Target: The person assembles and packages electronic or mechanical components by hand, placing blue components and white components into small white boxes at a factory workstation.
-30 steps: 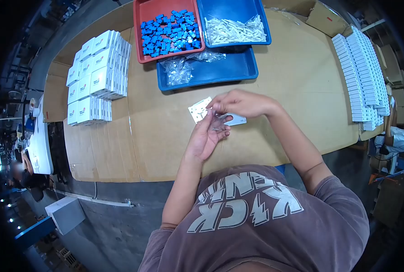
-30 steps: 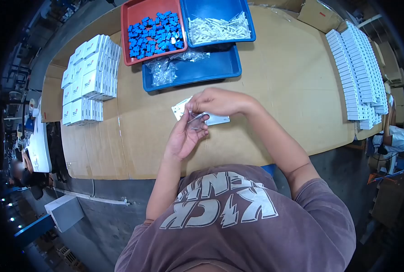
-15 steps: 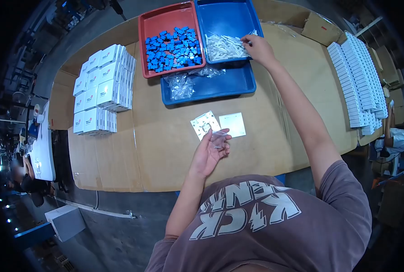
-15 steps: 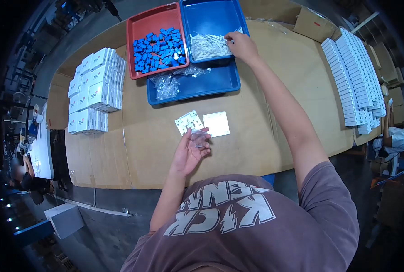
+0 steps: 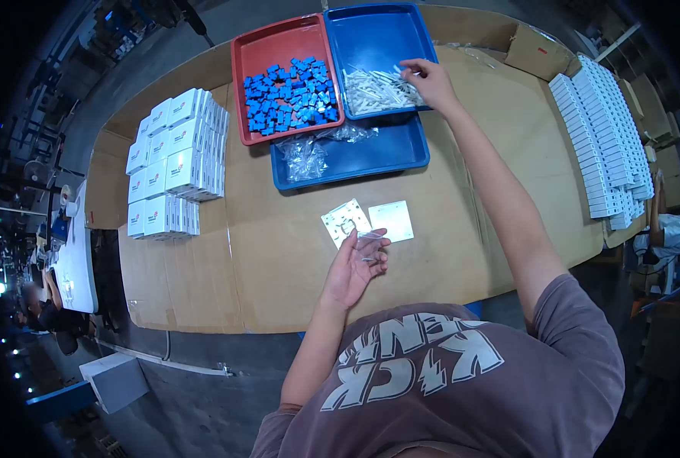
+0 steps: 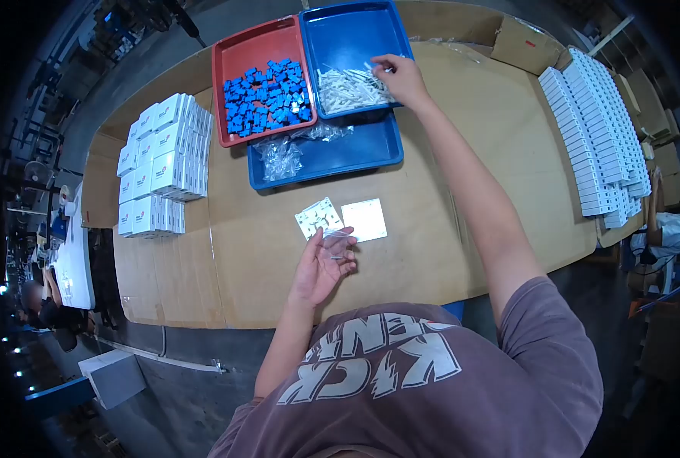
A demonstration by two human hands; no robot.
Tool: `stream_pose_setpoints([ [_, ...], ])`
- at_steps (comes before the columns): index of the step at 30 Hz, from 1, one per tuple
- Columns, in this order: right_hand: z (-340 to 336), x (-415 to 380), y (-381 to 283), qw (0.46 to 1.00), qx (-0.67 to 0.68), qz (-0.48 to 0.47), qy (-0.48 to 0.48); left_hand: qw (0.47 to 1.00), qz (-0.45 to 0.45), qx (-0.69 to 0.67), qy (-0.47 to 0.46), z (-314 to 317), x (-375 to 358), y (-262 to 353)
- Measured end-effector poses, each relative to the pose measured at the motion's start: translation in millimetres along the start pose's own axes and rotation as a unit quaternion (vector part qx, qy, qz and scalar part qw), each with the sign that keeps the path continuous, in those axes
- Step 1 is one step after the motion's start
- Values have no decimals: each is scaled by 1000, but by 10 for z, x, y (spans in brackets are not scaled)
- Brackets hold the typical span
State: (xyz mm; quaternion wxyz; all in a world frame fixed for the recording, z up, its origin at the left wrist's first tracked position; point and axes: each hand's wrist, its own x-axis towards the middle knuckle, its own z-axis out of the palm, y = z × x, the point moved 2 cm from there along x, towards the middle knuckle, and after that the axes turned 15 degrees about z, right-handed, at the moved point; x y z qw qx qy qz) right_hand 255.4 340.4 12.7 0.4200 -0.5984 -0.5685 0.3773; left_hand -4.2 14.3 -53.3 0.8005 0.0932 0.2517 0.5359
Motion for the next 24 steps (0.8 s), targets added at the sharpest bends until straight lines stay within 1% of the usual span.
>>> stream_pose_setpoints([
  [1, -14, -53, -59, 984, 166, 49, -30, 1000, 0, -6, -4, 15, 4, -2],
  [2, -50, -118, -125, 967, 238, 68, -64, 1000, 2, -7, -4, 19, 3, -5],
  [4, -143, -302, -306, 910, 378, 106, -129, 1000, 1, -8, -2, 12, -2, -5],
  [7, -180, -559, -463, 875, 443, 90, -172, 999, -1, 49, 6, -53, 17, -48],
  [10, -188, -689, -327, 867, 447, 87, -202, 999, -3, 49, 9, -66, 42, -84],
  [13, -113, -894, -78, 854, 469, 145, -173, 1000, 2, 25, 3, -13, 36, -42],
  [17, 103, -1471, 54, 899, 345, 221, -153, 1000, 6, -4, 14, -51, 29, -18],
  [18, 180, -1636, 138, 906, 311, 239, -161, 1000, 3, -2, 13, -79, 31, -18],
  [21, 432, -2165, 127, 923, 217, 254, -191, 999, 2, 17, 34, -98, 23, -24],
  [24, 592, -2462, 117, 926, 209, 219, -226, 999, -7, 32, 40, -51, 24, -21],
])
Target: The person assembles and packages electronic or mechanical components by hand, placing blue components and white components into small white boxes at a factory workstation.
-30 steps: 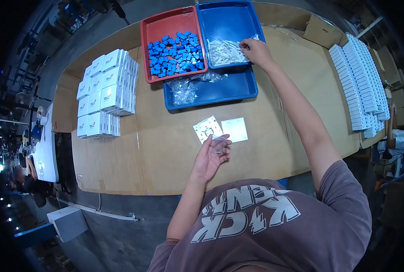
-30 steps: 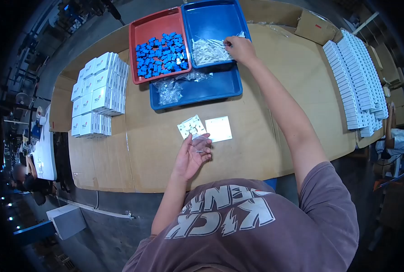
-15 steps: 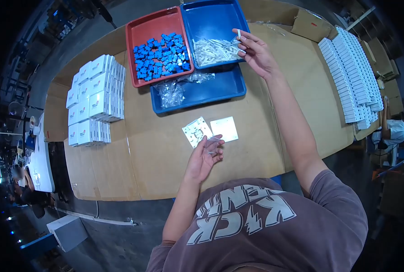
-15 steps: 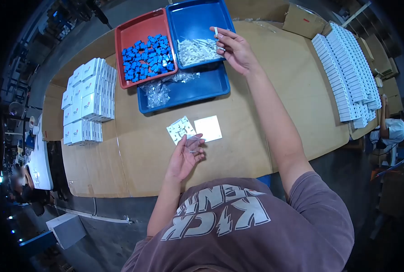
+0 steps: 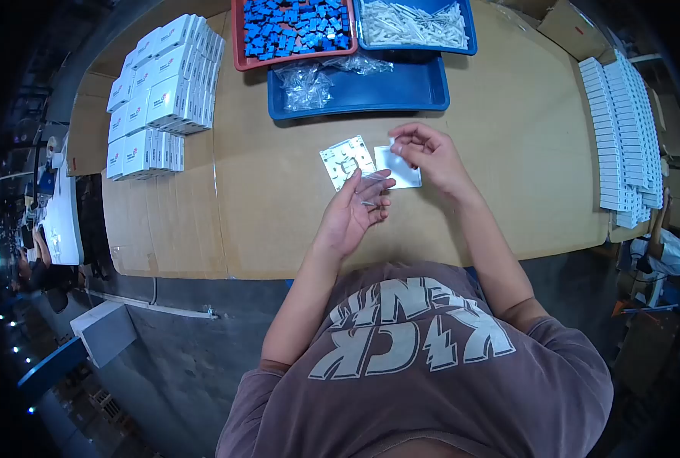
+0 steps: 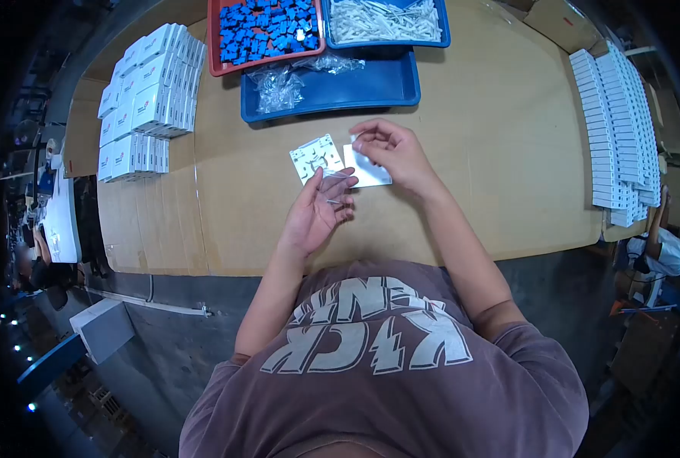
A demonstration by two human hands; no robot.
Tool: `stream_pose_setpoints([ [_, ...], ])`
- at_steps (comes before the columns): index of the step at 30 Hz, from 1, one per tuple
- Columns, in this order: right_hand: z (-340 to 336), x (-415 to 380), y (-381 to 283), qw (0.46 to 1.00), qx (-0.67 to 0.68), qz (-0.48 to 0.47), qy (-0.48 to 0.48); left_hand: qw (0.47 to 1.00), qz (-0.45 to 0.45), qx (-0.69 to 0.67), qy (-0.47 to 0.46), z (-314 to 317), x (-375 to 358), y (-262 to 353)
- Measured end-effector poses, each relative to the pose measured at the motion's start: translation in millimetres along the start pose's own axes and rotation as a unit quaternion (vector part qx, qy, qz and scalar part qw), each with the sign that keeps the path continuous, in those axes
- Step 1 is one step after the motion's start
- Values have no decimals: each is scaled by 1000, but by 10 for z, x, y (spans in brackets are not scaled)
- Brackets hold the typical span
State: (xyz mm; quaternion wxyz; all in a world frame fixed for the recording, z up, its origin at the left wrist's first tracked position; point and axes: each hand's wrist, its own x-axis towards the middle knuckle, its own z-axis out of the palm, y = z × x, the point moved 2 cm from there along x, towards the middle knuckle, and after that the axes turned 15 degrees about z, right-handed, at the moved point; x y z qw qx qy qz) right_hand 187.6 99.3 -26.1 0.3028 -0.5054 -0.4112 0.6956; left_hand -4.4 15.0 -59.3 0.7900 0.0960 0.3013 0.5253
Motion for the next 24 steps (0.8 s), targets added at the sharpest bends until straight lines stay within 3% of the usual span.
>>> stream_pose_setpoints([
  [4, 66, -56, 6, 998, -41, 10, -39, 1000, -6, 22, -3, 12, 37, -40],
  [10, -13, -57, -277, 963, -259, 28, -69, 999, 2, 32, -11, 87, 56, -21],
  [13, 32, -10, -282, 952, -270, -87, -113, 999, 3, 41, -12, 93, 30, -8],
  [19, 143, -17, -394, 904, -372, -115, -175, 996, 15, 81, -25, 21, -30, -14],
  [24, 182, 13, -311, 907, -349, -36, -233, 998, 29, 57, -13, 11, -46, 0],
])
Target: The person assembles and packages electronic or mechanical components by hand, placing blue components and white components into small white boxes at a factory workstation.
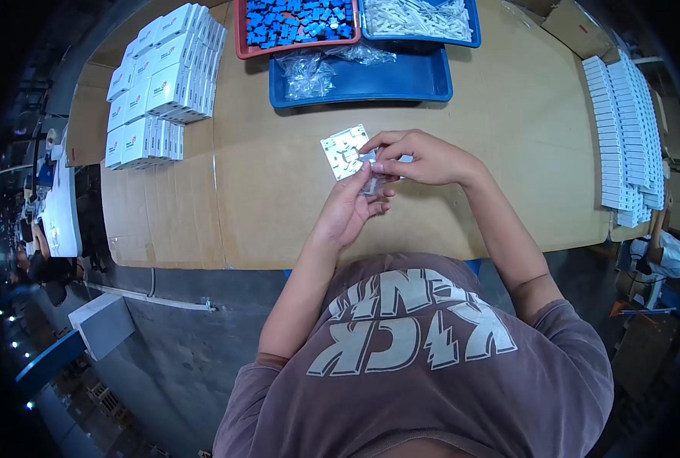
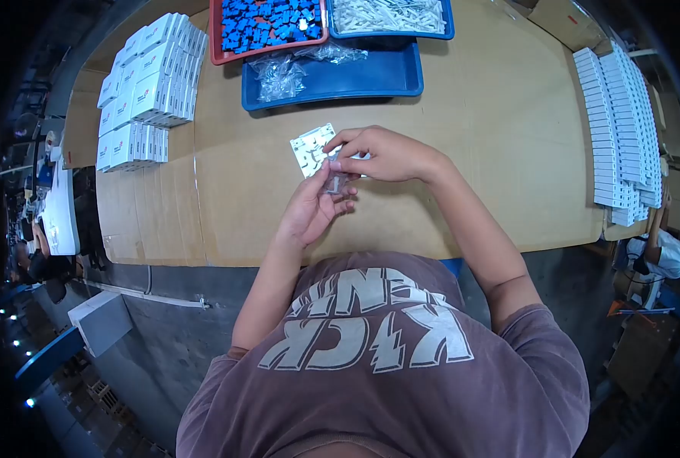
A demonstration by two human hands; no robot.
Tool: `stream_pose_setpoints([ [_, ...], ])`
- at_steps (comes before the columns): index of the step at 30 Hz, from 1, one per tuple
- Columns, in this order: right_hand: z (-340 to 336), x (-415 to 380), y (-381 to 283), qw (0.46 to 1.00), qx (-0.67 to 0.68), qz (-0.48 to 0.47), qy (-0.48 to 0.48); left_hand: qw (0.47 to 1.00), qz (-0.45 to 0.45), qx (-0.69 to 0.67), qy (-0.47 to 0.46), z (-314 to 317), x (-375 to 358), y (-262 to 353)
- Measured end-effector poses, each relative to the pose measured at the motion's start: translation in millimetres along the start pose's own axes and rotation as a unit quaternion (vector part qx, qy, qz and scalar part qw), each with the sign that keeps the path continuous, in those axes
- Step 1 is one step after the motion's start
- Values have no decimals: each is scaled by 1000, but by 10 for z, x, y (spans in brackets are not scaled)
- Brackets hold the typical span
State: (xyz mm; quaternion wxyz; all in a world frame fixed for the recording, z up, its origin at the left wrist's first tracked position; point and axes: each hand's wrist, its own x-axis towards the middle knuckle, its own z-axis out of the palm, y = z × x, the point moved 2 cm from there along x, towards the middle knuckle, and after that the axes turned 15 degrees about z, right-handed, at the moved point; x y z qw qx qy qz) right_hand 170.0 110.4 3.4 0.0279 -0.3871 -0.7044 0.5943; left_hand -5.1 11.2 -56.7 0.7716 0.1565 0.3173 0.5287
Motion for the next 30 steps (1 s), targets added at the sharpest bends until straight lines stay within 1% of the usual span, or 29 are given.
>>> stream_pose_setpoints([
  [1, 32, 13, 6, 999, 24, 18, -17, 1000, 5, -7, 3, 7, 1, 10],
  [4, 149, 24, 8, 1000, -18, -16, -1, 1000, 12, -12, 1, -94, 28, -56],
  [7, 175, 23, 31, 999, 13, 32, -30, 1000, -2, -3, -11, -108, 40, -61],
  [10, 123, 29, 108, 999, 50, 0, -22, 1000, 4, -22, -3, -32, 14, -21],
  [13, 90, 20, 109, 996, 84, 9, -29, 1000, 1, -17, -5, 72, 0, 56],
  [16, 198, 29, 69, 998, 26, 46, -33, 1000, 6, -5, -10, -29, 21, -21],
  [19, 168, 23, 47, 999, 28, 33, -15, 1000, 12, -6, -5, -14, 11, -32],
  [22, 78, 31, 84, 997, 74, 13, -18, 1000, 8, -22, -11, 104, -17, 51],
  [26, 240, 20, 45, 995, 16, 64, -80, 1000, 9, 20, -5, -49, 0, -38],
  [28, 153, 6, 22, 991, 60, 87, -82, 999, 6, 38, -15, -89, 20, -58],
  [29, 93, 4, 23, 988, 82, 98, -84, 1000, 4, 24, -18, -92, 20, -62],
  [30, -57, 60, 117, 1000, 13, 4, -27, 1000, 3, 10, -21, -50, 6, -37],
])
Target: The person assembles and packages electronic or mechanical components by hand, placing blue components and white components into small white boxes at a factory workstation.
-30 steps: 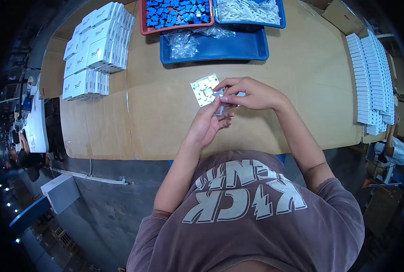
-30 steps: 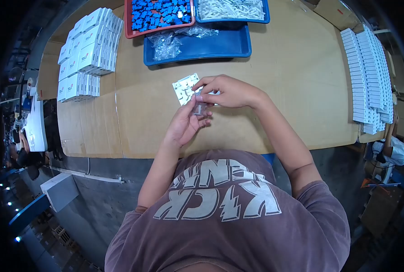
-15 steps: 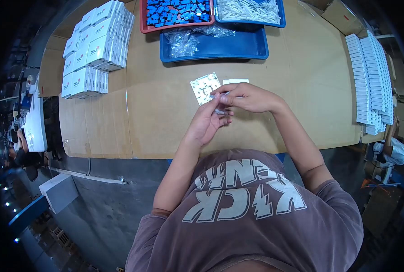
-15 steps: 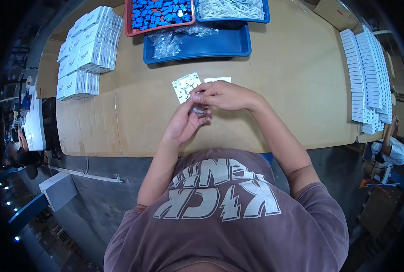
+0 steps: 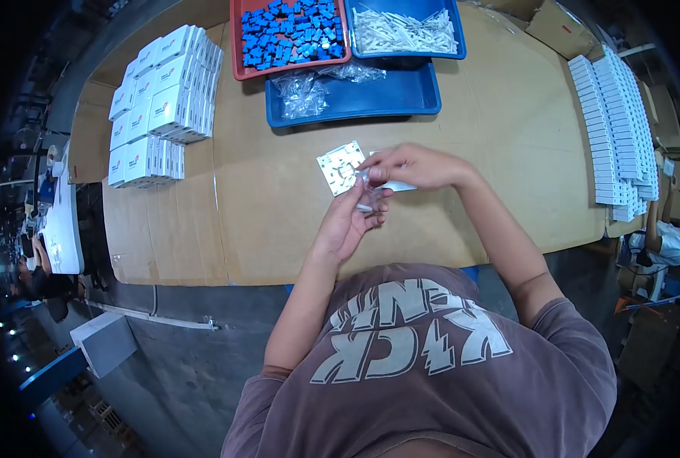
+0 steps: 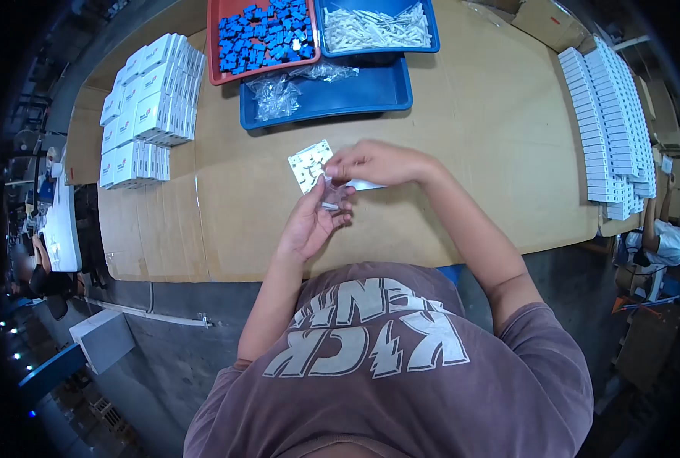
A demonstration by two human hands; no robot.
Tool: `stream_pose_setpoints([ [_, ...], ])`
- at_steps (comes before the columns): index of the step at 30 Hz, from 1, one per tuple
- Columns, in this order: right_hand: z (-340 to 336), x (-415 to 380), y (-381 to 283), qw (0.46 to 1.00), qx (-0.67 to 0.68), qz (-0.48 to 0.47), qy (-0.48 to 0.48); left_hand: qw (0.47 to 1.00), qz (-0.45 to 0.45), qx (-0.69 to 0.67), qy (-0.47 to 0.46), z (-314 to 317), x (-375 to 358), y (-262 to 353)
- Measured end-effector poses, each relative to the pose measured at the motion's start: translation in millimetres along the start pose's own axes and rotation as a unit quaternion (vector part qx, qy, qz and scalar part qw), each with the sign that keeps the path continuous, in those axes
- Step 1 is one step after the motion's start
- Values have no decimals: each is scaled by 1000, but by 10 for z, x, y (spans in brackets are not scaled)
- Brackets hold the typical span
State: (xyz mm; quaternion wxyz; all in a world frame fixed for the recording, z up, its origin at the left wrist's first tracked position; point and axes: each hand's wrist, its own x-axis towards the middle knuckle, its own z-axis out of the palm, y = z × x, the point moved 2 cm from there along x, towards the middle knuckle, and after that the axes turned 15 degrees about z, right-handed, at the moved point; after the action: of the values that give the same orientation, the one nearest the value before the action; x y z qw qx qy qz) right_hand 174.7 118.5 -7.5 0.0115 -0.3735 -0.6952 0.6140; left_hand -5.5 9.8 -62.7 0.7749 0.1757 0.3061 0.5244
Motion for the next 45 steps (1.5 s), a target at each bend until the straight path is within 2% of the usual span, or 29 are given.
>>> stream_pose_setpoints([
  [4, -782, 84, 0, 974, -13, -14, 227, 999, -14, -40, -4, 39, -28, 21],
  [7, -1510, 196, 83, 900, -89, -2, 427, 999, -14, -36, -8, 55, -47, 18],
  [10, -2003, 288, 146, 820, -178, 29, 542, 999, -14, -36, -12, 55, -60, 17],
  [13, -2262, 434, 171, 805, -259, 32, 532, 999, -10, -37, -8, 41, -79, 11],
  [16, -2302, 533, 139, 781, -327, 91, 524, 999, -13, -35, -3, 22, -85, 9],
  [19, -2333, 635, 165, 766, -378, 104, 510, 999, -17, -33, -2, -6, -82, 7],
  [25, -2386, 703, 203, 748, -404, 91, 519, 999, -15, -28, 3, 2, -76, 25],
  [28, -2421, 671, 222, 792, -187, 12, 581, 999, -16, -43, -1, -5, -68, 7],
  [30, -2392, 596, 176, 855, 89, -39, 509, 999, -12, -46, 5, 47, -80, 34],
  [31, -2313, 516, 100, 858, 226, -63, 457, 999, -11, -48, 8, 69, -80, 41],
  [38, -2082, 271, 80, 854, 318, -66, 405, 998, -26, -51, -1, 26, -18, -2],
  [41, -1993, 201, 106, 850, 321, -55, 415, 998, -23, -54, -4, 48, -9, -4],
  [45, -1616, 152, 277, 875, 276, -32, 397, 998, -21, -51, -4, 3, -13, -32],
])
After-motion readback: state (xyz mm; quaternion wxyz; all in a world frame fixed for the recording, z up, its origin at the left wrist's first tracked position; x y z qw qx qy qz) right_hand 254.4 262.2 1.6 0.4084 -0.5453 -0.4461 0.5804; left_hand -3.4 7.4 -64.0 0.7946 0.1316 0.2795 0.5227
